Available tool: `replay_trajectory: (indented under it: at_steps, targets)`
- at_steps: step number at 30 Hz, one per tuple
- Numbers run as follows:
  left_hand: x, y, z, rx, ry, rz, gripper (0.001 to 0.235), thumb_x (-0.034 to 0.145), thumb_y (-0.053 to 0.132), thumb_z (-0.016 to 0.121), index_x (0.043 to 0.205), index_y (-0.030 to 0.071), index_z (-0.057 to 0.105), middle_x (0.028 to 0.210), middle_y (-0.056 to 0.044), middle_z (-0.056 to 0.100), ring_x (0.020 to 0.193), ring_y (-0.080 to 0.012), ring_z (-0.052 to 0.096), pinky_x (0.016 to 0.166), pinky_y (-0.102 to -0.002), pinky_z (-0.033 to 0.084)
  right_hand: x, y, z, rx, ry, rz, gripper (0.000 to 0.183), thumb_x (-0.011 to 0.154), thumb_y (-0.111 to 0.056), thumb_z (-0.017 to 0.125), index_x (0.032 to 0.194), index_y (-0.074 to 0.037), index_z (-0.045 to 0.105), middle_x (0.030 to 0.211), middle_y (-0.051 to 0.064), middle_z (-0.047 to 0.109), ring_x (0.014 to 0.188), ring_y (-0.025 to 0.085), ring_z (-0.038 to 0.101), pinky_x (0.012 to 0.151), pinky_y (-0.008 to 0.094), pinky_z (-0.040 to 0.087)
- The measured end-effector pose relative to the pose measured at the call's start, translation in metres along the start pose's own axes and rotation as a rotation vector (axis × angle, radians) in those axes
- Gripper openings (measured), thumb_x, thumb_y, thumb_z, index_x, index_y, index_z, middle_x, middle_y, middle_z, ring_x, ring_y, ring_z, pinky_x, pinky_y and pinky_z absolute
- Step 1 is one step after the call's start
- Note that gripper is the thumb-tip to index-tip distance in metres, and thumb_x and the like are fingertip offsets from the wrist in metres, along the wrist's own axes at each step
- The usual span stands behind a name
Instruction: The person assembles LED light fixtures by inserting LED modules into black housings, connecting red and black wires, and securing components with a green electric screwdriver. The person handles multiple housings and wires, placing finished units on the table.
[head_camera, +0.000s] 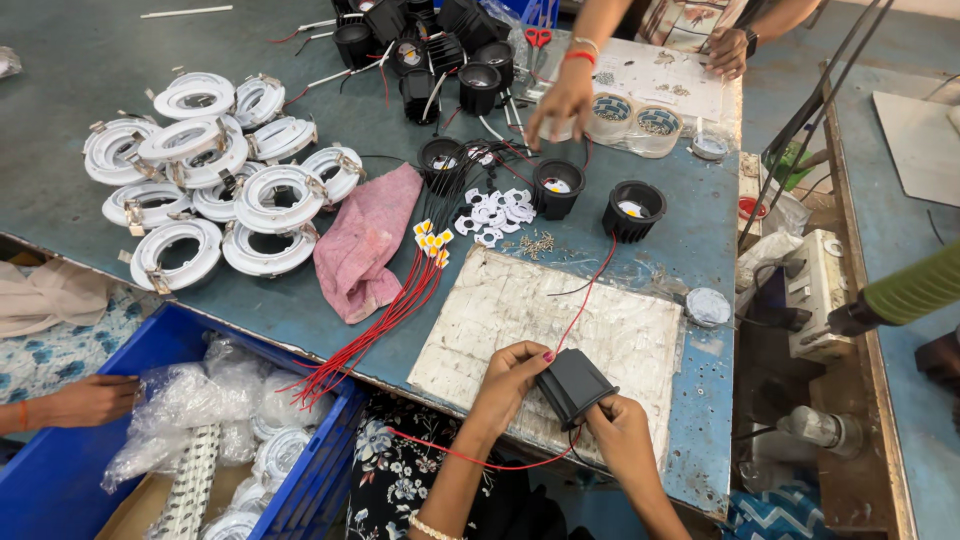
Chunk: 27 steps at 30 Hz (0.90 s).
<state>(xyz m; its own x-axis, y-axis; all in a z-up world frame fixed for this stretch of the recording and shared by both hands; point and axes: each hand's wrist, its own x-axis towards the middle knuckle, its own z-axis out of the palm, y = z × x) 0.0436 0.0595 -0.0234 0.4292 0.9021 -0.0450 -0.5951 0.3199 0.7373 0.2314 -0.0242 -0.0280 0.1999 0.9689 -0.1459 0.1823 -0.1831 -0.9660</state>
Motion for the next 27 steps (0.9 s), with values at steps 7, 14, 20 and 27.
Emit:
replay_trajectory:
  at_steps: [7, 14, 20, 27]
  targets:
    - [0.001, -0.015, 0.002, 0.124, 0.178, 0.006, 0.016, 0.101, 0.017, 0.068, 0.095, 0.002, 0.070, 0.084, -0.001, 0.067, 0.074, -0.0073, 0.053, 0.069, -0.024, 0.042, -0.016, -0.025, -0.030, -0.386, -0.074, -0.162, 0.025, 0.090, -0.020, 0.067, 0.100, 0.002, 0.074, 0.074, 0.006, 0.074, 0.068, 0.011, 0.064, 0.065, 0.024, 0.051]
    - [0.005, -0.024, 0.025, 0.213, 0.402, 0.202, 0.021, 0.104, 0.025, 0.055, 0.100, 0.004, 0.054, 0.088, -0.006, 0.070, 0.080, -0.0122, 0.066, 0.077, -0.027, 0.054, -0.003, -0.025, -0.068, 0.146, -0.122, -0.148, 0.036, 0.097, -0.006, 0.056, 0.132, -0.001, 0.061, 0.111, 0.008, 0.068, 0.098, 0.021, 0.068, 0.086, 0.033, 0.060]
    - [0.006, -0.018, 0.043, 0.381, 0.553, 0.258, 0.022, 0.105, 0.026, 0.051, 0.100, 0.005, 0.048, 0.083, -0.010, 0.068, 0.073, -0.0155, 0.066, 0.067, -0.029, 0.054, -0.015, -0.058, -0.039, -0.268, -0.105, -0.118, 0.050, 0.087, -0.004, 0.070, 0.135, -0.014, 0.062, 0.098, 0.009, 0.075, 0.082, 0.019, 0.070, 0.070, 0.032, 0.058]
    - [0.025, 0.035, -0.002, 0.042, 0.581, 0.417, 0.019, 0.105, 0.025, 0.052, 0.100, 0.007, 0.046, 0.076, -0.005, 0.057, 0.066, -0.0154, 0.058, 0.065, -0.036, 0.059, -0.038, -0.097, -0.047, -0.531, -0.203, -0.495, 0.032, 0.085, -0.011, 0.068, 0.117, -0.007, 0.074, 0.083, 0.012, 0.066, 0.071, 0.026, 0.066, 0.063, 0.036, 0.052]
